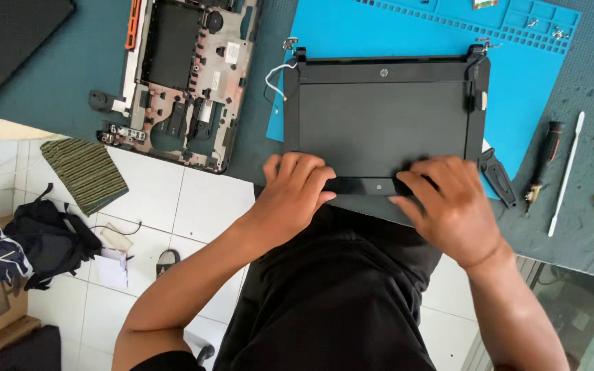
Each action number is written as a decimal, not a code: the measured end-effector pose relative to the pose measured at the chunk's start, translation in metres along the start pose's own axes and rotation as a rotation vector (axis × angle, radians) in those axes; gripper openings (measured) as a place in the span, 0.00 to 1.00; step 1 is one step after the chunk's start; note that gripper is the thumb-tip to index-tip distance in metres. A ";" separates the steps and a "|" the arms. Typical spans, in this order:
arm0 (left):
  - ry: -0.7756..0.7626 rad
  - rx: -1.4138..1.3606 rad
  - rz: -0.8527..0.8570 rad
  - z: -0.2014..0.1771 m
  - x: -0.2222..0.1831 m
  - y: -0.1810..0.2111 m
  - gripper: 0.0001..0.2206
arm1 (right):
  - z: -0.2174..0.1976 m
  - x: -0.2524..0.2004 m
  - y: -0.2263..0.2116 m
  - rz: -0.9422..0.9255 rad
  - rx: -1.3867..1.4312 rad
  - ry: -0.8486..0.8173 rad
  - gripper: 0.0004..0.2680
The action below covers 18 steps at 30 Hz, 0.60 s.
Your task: The person uses a prying tool to carefully separate the screen bezel from the laptop display assembly. They work along the edges to release clips and then lift the bezel away, exposing the screen and internal cables.
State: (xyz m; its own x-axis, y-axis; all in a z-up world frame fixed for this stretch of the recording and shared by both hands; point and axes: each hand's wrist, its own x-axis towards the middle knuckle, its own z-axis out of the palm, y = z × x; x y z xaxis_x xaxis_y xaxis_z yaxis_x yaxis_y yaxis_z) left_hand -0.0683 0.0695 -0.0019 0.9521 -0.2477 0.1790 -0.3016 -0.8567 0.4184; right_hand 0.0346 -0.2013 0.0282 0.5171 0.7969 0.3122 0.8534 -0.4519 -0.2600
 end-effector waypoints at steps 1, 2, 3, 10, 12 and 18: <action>-0.001 -0.002 -0.001 0.005 0.001 -0.002 0.11 | 0.005 -0.002 0.002 0.000 0.001 -0.002 0.10; 0.048 -0.010 0.025 0.009 0.001 -0.003 0.09 | 0.010 -0.005 0.003 0.041 -0.001 -0.026 0.10; 0.095 -0.017 0.057 0.014 0.003 -0.006 0.11 | 0.015 -0.007 0.005 0.085 -0.004 -0.045 0.11; 0.070 0.056 0.065 0.005 0.016 0.011 0.21 | 0.024 0.009 -0.005 0.029 0.049 -0.037 0.11; 0.166 0.063 0.131 -0.016 0.032 0.025 0.08 | 0.025 0.012 -0.009 0.024 0.030 -0.100 0.11; -0.009 -0.056 0.005 0.001 0.034 0.020 0.11 | 0.026 0.019 -0.015 0.044 -0.053 -0.225 0.14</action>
State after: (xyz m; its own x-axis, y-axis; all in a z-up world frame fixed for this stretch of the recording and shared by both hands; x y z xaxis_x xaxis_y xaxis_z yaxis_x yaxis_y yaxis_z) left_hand -0.0421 0.0438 0.0119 0.9509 -0.2564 0.1735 -0.3087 -0.8287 0.4668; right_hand 0.0298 -0.1694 0.0144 0.5315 0.8424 0.0887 0.8355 -0.5040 -0.2189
